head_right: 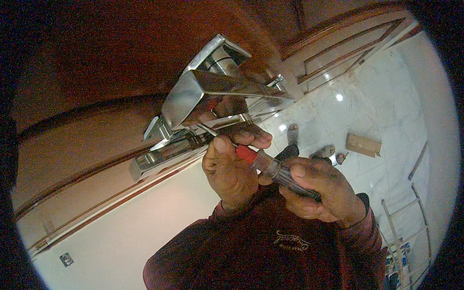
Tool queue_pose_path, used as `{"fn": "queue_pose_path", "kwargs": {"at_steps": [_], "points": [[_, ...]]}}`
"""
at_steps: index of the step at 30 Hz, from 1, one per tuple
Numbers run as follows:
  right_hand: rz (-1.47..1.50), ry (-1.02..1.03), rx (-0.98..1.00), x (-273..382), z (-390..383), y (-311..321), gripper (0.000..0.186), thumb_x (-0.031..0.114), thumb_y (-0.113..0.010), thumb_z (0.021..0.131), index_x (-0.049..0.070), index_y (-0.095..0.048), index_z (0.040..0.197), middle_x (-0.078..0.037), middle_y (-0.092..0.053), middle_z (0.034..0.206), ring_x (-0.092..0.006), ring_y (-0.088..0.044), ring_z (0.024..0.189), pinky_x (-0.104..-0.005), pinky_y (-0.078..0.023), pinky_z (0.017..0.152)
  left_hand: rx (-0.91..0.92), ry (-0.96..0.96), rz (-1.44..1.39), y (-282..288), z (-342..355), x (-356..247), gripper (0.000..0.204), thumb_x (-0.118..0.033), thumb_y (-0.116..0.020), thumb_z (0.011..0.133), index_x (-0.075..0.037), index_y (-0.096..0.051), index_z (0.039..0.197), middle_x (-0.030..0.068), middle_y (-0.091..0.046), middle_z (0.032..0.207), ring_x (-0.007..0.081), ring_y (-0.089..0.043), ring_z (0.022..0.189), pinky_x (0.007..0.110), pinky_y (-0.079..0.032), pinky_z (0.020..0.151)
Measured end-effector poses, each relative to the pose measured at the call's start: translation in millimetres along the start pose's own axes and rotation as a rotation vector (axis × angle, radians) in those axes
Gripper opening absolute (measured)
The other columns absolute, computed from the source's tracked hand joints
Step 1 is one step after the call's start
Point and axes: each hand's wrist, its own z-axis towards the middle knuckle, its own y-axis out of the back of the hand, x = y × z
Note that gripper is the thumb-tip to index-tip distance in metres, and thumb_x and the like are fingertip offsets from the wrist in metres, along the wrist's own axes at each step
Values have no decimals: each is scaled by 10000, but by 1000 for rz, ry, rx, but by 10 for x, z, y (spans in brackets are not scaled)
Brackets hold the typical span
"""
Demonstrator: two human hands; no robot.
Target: The person uses a screwdriver to tighten screws on a door lock mechanism, then measures the door with a tape measure. The person adjusts the lock and checks alignment while working on a wooden door in a tiled room.
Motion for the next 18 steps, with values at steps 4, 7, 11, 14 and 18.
{"fn": "queue_pose_path", "kwargs": {"at_steps": [4,7,11,14,18], "points": [[116,-40,113,-65,79,84,556,442,-451,1005,-70,-543,1201,20,-394,529,-55,-313,382,-225,-252,358,-30,31,168,36,-16,-58,370,-237,-515,1020,91,-647,910,215,-699,898,264,-681,829,375,-534,779],[247,-67,195,-153,157,147,585,444,-501,982,-89,-514,1223,12,-393,495,-55,-302,350,-232,-245,330,-66,92,203,31,-40,-132,380,-245,-526,1015,94,-656,903,210,-700,896,249,-684,799,341,-535,745],[-144,128,47,-230,102,46,469,355,-483,1008,-74,-530,1190,-2,-451,547,-79,-385,411,-248,-293,380,-82,69,181,14,-68,-167,389,-253,-531,1013,93,-663,896,200,-704,880,233,-687,788,336,-543,748],[-905,547,-217,-279,122,2,400,246,-565,956,-75,-517,1190,-62,-545,627,-147,-498,473,-294,-370,416,-47,24,218,24,-50,-125,391,-265,-520,1016,92,-654,932,200,-705,885,237,-689,799,358,-545,777],[-1768,919,-455,-383,172,-155,516,207,-696,823,-66,-508,1218,-178,-612,797,-315,-608,621,-412,-501,547,-50,56,203,-26,-49,-172,383,-265,-496,1023,88,-635,976,203,-704,883,261,-691,815,389,-544,808]]}}
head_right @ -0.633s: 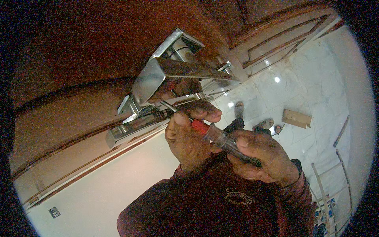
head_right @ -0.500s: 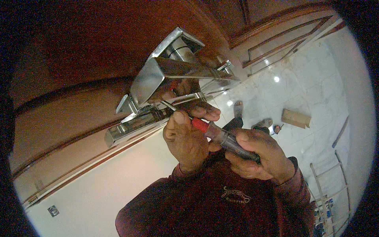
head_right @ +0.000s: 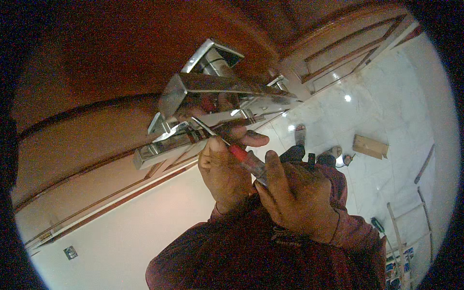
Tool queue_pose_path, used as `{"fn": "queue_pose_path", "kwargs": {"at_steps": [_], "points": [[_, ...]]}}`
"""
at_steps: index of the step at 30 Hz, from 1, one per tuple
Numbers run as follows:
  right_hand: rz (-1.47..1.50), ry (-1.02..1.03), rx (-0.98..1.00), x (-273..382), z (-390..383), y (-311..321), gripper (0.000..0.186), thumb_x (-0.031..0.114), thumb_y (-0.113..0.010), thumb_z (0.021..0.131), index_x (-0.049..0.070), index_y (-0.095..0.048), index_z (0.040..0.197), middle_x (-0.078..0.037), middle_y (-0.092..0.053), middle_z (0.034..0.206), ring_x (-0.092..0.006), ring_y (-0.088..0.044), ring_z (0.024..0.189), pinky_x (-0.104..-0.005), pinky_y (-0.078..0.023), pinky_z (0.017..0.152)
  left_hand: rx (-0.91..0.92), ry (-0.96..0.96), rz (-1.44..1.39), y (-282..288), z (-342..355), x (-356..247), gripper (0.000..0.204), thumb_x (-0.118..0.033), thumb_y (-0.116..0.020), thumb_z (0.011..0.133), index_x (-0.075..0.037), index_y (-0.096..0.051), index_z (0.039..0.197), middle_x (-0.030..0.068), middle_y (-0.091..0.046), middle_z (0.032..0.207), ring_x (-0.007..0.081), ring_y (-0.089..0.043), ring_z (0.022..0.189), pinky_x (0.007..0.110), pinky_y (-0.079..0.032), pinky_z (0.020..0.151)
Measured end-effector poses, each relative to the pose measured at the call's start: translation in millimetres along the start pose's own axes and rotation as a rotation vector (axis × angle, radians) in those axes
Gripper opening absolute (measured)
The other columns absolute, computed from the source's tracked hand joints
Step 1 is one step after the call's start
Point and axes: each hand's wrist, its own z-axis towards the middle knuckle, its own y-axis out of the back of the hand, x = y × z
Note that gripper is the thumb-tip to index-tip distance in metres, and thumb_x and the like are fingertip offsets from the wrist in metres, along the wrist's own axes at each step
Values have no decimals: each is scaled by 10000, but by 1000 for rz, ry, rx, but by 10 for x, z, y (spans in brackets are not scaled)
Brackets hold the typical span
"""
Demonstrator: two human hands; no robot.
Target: The person uses a screwdriver to tighten screws on a door lock mechanism, then measures the door with a tape measure. The person adjusts the lock and checks alignment while working on a wooden door in a tiled room.
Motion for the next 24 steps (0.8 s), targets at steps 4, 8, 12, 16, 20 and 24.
{"fn": "queue_pose_path", "kwargs": {"at_steps": [4,8,12,16,20,24], "points": [[159,40,-118,-55,40,-2,507,264,-676,875,-17,-500,1258,-154,-606,768,-248,-588,568,-368,-461,454,48,-33,1,-49,41,-38,394,-352,-447,1030,8,-600,987,192,-693,805,289,-673,764,406,-525,774],[700,-269,-29,-60,-3,88,391,245,-615,935,17,-514,1236,-101,-586,714,-163,-544,519,-315,-407,405,56,-8,-110,-117,27,-27,392,-354,-450,1029,4,-605,993,206,-698,843,284,-675,783,409,-520,781],[1224,-705,190,8,-67,174,262,199,-554,982,44,-535,1192,-52,-560,659,-94,-497,487,-274,-361,392,71,61,-79,-74,20,-45,414,-370,-436,1031,2,-611,985,210,-701,849,284,-676,771,420,-520,783],[-50,23,-119,179,-57,101,417,180,-723,835,9,-566,1183,-119,-554,692,-213,-564,529,-330,-477,511,147,-23,27,21,-1,-33,449,-384,-418,1032,9,-622,961,205,-698,836,300,-676,774,448,-527,788],[335,-66,-143,29,-63,79,452,185,-735,832,-47,-559,1177,-106,-565,718,-205,-569,533,-323,-454,458,136,-3,-87,-36,20,-62,446,-366,-428,1029,24,-624,938,194,-683,787,330,-674,801,463,-532,799],[1471,-713,263,-150,-210,230,409,251,-696,888,-44,-570,1142,-88,-592,728,-219,-597,597,-371,-472,520,135,-5,-99,-24,38,-45,442,-354,-418,1033,31,-625,966,201,-686,792,333,-675,807,471,-529,800]]}}
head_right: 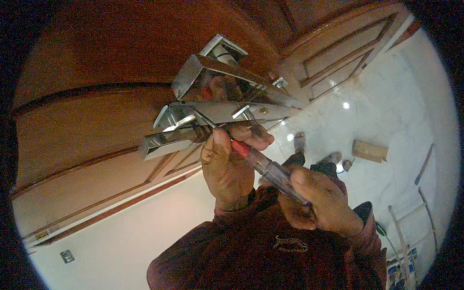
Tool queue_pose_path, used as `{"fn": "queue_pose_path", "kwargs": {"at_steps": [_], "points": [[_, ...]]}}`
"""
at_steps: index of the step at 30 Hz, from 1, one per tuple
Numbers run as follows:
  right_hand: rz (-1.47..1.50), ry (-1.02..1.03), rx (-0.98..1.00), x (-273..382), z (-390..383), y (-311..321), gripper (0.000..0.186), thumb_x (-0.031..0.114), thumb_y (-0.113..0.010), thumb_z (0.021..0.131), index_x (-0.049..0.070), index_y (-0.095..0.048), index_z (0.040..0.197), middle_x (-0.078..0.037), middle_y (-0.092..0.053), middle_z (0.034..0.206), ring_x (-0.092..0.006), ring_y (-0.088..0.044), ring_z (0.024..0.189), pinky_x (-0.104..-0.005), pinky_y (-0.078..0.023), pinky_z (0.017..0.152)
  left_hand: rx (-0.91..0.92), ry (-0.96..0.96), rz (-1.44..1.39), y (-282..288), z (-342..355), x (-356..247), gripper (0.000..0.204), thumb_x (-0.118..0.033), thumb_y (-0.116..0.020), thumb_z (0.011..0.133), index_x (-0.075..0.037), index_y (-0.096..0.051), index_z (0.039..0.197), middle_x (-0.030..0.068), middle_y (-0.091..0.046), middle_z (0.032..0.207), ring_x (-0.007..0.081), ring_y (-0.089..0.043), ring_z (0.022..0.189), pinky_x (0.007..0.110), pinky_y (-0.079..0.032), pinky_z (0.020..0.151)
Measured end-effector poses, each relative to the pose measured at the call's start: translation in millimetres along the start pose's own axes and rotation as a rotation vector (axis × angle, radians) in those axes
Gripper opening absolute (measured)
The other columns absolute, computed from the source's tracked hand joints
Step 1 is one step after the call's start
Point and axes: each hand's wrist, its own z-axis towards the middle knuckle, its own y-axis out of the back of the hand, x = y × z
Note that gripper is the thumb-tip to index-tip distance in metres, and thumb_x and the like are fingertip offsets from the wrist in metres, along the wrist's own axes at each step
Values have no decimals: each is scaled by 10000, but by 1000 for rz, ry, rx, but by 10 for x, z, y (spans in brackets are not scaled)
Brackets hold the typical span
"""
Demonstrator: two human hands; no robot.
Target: The person uses a screwdriver to tighten screws on a door lock mechanism, then measures the door with a tape measure. The person adjusts the lock and checks alignment while working on a wooden door in a tiled room.
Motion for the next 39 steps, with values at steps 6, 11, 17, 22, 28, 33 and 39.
{"fn": "queue_pose_path", "kwargs": {"at_steps": [6,11,17,22,28,33,39], "points": [[-1425,752,-398,-77,76,-319,483,345,-676,891,-39,-558,1161,-154,-599,788,-239,-589,598,-374,-467,530,11,30,-44,41,-4,83,427,-355,-437,1028,33,-613,1005,190,-683,791,331,-675,812,460,-530,819],[-542,390,-216,-62,19,-323,491,388,-626,923,-32,-557,1168,-93,-605,781,-186,-553,567,-356,-442,504,56,16,-83,37,-2,48,419,-375,-457,1017,12,-613,985,171,-684,768,330,-672,760,472,-526,820],[-734,360,-235,-76,57,-269,474,354,-697,877,-45,-581,1107,-112,-592,740,-204,-544,524,-347,-433,479,52,-24,-86,80,-18,127,440,-406,-454,1014,9,-604,1015,186,-699,832,346,-676,808,507,-506,844],[-1505,550,-369,-42,72,-361,386,291,-687,866,-6,-556,1074,-139,-615,761,-291,-591,587,-380,-446,518,91,-42,-31,195,-26,138,422,-417,-500,994,-6,-592,1019,180,-699,847,344,-672,803,486,-527,781],[-247,-52,-109,110,-22,-204,368,275,-662,901,-8,-546,1106,-86,-605,821,-151,-579,648,-333,-441,514,109,-70,-128,153,50,211,411,-401,-510,991,0,-586,1043,190,-699,859,330,-677,804,460,-532,759],[-1443,828,-441,-87,100,-273,466,208,-734,790,-1,-549,1163,-197,-567,847,-340,-585,661,-406,-449,536,262,52,-90,206,79,173,478,-396,-516,990,67,-593,1083,210,-687,978,295,-687,923,390,-537,822],[-583,503,-354,-101,-11,-232,585,347,-720,848,12,-487,1267,-131,-604,915,-218,-590,685,-386,-430,521,197,37,-57,134,-15,114,344,-279,-526,1004,51,-623,978,185,-682,1025,315,-677,984,443,-530,887]]}}
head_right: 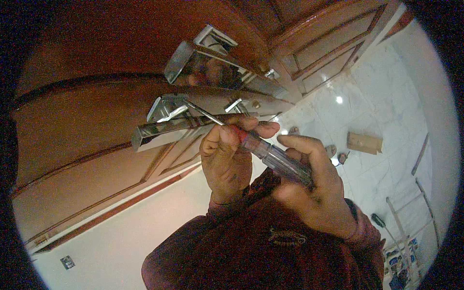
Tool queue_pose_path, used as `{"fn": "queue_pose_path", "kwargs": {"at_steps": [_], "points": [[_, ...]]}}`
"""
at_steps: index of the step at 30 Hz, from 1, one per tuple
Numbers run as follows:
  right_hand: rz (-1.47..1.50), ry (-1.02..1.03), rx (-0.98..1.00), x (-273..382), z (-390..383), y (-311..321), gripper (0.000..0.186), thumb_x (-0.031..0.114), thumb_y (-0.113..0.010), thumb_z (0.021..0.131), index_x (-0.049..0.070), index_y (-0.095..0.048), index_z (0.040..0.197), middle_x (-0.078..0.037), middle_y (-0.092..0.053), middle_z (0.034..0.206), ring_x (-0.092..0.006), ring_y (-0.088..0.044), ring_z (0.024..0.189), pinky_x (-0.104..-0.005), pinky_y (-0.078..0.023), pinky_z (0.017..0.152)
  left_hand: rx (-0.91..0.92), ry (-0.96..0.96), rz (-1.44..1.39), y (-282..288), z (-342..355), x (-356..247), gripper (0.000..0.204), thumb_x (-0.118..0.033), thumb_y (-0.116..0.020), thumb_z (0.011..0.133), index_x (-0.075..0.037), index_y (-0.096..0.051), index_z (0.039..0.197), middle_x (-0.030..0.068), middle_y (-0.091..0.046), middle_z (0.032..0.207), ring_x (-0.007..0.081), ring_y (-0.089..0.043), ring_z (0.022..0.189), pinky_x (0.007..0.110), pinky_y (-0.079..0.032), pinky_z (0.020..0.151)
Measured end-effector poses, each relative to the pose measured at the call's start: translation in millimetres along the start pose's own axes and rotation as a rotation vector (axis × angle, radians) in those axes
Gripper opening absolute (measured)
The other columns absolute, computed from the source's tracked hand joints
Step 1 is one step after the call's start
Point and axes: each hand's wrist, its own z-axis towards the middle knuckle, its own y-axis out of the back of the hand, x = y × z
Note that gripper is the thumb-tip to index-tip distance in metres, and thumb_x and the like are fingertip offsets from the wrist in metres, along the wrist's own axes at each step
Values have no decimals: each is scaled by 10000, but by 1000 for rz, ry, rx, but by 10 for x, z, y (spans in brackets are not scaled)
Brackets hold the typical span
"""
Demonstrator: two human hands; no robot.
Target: The person uses a screwdriver to tighten screws on a door lock mechanism, then measures the door with a tape measure. The person adjusts the lock and checks alignment while working on a wooden door in a tiled room.
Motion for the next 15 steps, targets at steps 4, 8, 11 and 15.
{"fn": "queue_pose_path", "kwargs": {"at_steps": [4,8,11,15], "points": [[345,-468,190,228,-5,141,463,284,-661,900,31,-507,1256,-105,-579,809,-168,-551,597,-312,-389,460,60,24,-122,6,35,8,367,-307,-560,985,53,-625,1015,203,-675,1042,331,-662,1025,446,-519,898],[-805,625,-27,-52,0,41,500,254,-709,837,53,-546,1265,-105,-478,762,-263,-545,572,-354,-416,452,55,88,-274,-62,12,-33,400,-343,-595,961,47,-614,1043,205,-687,995,336,-664,1012,453,-511,905],[-827,591,13,-84,-3,-69,534,258,-718,831,48,-537,1287,-99,-487,804,-267,-528,560,-351,-426,459,103,27,-117,150,-35,55,417,-348,-595,961,53,-595,1075,206,-693,978,330,-664,1007,458,-498,933],[393,-228,103,149,-9,-60,460,272,-622,939,15,-491,1298,-126,-572,889,-166,-511,540,-329,-451,496,64,34,-210,34,9,51,420,-345,-597,960,52,-591,1097,217,-691,1014,329,-639,1077,457,-465,983]]}}
